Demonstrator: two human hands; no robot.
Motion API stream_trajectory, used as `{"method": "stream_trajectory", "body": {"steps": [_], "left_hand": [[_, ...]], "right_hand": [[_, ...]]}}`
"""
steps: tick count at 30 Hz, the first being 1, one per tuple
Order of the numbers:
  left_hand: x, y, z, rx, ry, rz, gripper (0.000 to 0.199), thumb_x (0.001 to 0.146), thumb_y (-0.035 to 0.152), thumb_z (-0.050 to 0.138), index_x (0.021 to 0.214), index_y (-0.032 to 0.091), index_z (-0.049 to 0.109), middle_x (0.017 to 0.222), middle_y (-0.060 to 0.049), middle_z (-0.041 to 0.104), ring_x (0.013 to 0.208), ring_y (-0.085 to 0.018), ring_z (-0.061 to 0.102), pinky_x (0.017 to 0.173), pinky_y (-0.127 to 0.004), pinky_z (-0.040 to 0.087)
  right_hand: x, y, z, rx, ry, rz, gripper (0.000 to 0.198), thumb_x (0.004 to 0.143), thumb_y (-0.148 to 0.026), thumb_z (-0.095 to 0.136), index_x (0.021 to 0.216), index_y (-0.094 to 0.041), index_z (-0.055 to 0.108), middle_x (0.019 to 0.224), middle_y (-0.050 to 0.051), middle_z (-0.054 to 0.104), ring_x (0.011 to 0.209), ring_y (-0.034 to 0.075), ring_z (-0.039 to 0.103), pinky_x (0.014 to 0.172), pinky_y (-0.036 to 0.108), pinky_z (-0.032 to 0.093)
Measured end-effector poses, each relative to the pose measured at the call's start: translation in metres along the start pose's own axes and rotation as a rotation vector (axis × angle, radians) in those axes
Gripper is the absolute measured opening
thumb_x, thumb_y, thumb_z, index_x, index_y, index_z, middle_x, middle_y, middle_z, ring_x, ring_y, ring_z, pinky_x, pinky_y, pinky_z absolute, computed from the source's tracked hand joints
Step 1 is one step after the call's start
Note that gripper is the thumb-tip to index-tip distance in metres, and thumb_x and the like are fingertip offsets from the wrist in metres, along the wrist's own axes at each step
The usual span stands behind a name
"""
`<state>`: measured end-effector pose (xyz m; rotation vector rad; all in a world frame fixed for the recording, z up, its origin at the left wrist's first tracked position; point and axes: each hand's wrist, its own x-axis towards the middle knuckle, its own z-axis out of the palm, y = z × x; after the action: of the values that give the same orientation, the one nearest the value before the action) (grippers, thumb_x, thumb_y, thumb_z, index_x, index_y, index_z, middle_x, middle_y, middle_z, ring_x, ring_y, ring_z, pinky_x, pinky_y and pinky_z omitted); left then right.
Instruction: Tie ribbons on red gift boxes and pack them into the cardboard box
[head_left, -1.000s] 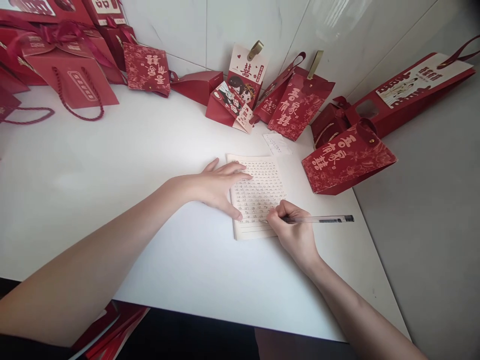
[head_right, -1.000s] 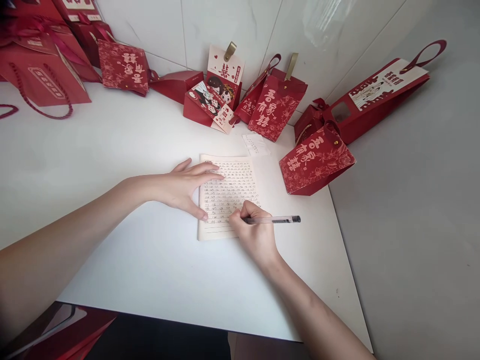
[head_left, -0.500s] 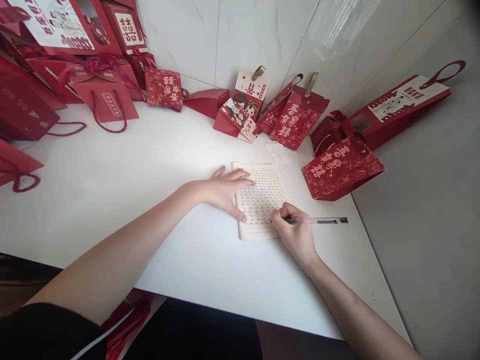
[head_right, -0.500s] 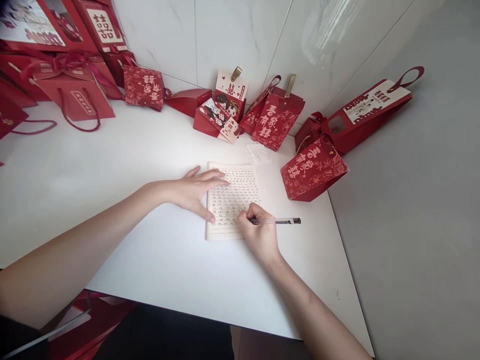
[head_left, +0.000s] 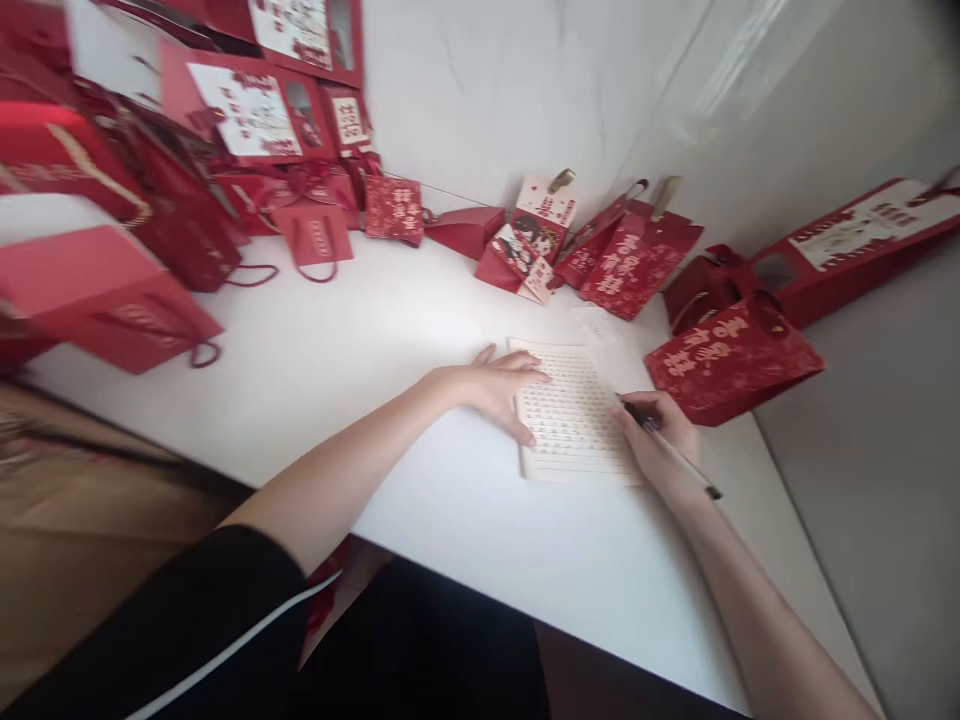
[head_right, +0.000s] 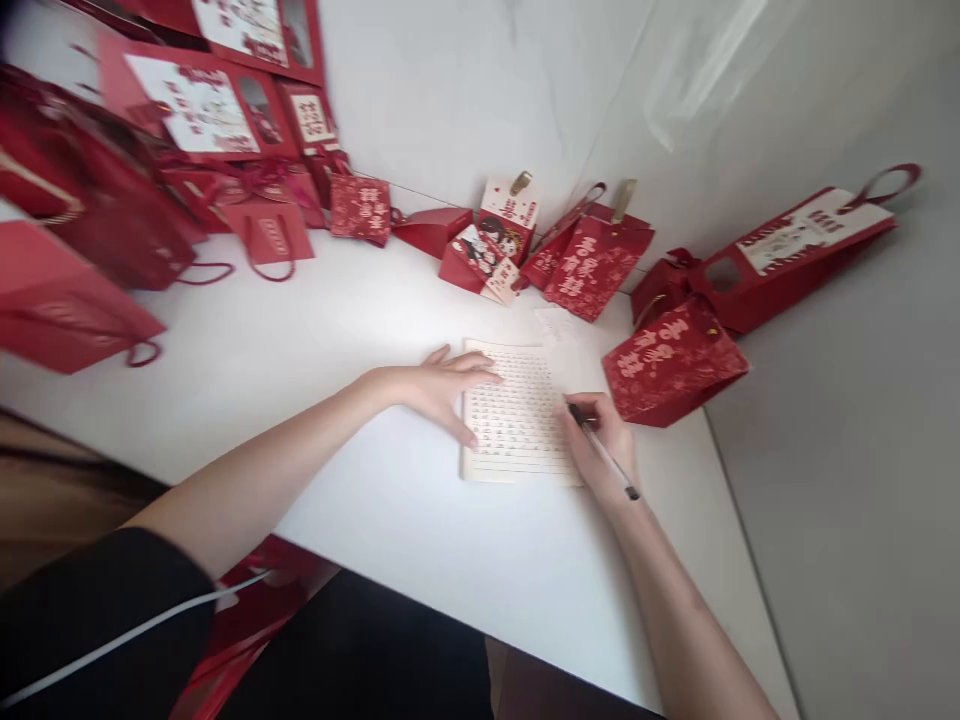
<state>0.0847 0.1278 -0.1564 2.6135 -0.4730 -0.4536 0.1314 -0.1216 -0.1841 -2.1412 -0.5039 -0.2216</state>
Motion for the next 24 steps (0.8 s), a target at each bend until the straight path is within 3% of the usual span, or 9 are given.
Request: {"method": "stream_trajectory", "body": {"steps": [2, 4, 7, 10, 13, 18, 24], "left_hand": [[-0.001, 0.001, 0.000, -0.005, -0.010, 0.019, 0.095, 0.060, 0.061, 0.060, 0.140, 0.023, 0.028, 0.150, -0.007, 0.015, 0.139, -0.029, 0.004, 0.110, -0.049, -0.009], [-0.002, 0.001, 0.002, 0.002, -0.009, 0.020, 0.095, 0.061, 0.060, 0.060, 0.141, 0.022, 0.027, 0.151, -0.007, 0.013, 0.139, -0.028, 0.003, 0.109, -0.050, -0.009], [-0.003, 0.002, 0.005, 0.012, 0.009, 0.015, 0.090, 0.063, 0.054, 0.059, 0.140, 0.022, 0.026, 0.151, -0.007, 0.014, 0.139, -0.026, 0.004, 0.109, -0.052, -0.008], [-0.004, 0.004, 0.008, 0.017, 0.027, 0.019, 0.087, 0.063, 0.050, 0.060, 0.140, 0.024, 0.028, 0.150, -0.004, 0.016, 0.140, -0.025, 0.004, 0.110, -0.051, -0.007], [-0.005, 0.006, 0.009, -0.003, 0.039, 0.024, 0.092, 0.060, 0.054, 0.062, 0.140, 0.021, 0.030, 0.150, -0.005, 0.017, 0.139, -0.029, 0.005, 0.111, -0.049, -0.004], [0.000, 0.002, 0.011, 0.043, 0.046, 0.062, 0.097, 0.061, 0.066, 0.057, 0.141, 0.019, 0.030, 0.150, -0.007, 0.016, 0.139, -0.026, 0.008, 0.111, -0.044, 0.006], [0.002, 0.000, 0.013, 0.066, 0.062, 0.058, 0.107, 0.055, 0.079, 0.053, 0.140, 0.018, 0.032, 0.150, -0.008, 0.018, 0.139, -0.025, 0.009, 0.111, -0.038, 0.012]], "right_hand": [[0.003, 0.007, -0.004, -0.163, -0.082, -0.243, 0.029, 0.079, -0.039, 0.049, 0.096, -0.019, 0.062, 0.088, 0.008, 0.063, 0.075, 0.022, 0.061, 0.066, 0.035, 0.050], [0.000, -0.001, -0.004, -0.298, 0.019, -0.397, 0.030, 0.083, -0.032, 0.044, 0.104, -0.020, 0.062, 0.096, 0.010, 0.063, 0.086, 0.025, 0.061, 0.073, 0.038, 0.049], [-0.022, -0.048, 0.004, -0.231, 0.091, -0.510, 0.019, 0.085, -0.026, 0.052, 0.099, -0.021, 0.064, 0.096, 0.008, 0.064, 0.083, 0.023, 0.062, 0.076, 0.035, 0.049], [-0.063, -0.124, 0.019, 0.121, -0.215, -0.681, 0.011, 0.087, -0.017, 0.051, 0.091, -0.020, 0.062, 0.092, 0.006, 0.063, 0.086, 0.020, 0.061, 0.077, 0.033, 0.050], [-0.103, -0.200, 0.037, 0.434, -0.587, -0.898, 0.019, 0.088, -0.011, 0.050, 0.103, -0.015, 0.061, 0.101, 0.010, 0.061, 0.098, 0.022, 0.057, 0.082, 0.034, 0.051], [-0.124, -0.278, 0.060, 0.657, -0.898, -0.903, 0.020, 0.092, -0.017, 0.047, 0.107, -0.014, 0.060, 0.104, 0.009, 0.061, 0.098, 0.018, 0.056, 0.087, 0.030, 0.049], [-0.128, -0.307, 0.075, 0.667, -1.232, -0.773, 0.024, 0.090, -0.025, 0.054, 0.112, -0.017, 0.059, 0.100, 0.006, 0.062, 0.094, 0.016, 0.059, 0.083, 0.025, 0.049]]}}
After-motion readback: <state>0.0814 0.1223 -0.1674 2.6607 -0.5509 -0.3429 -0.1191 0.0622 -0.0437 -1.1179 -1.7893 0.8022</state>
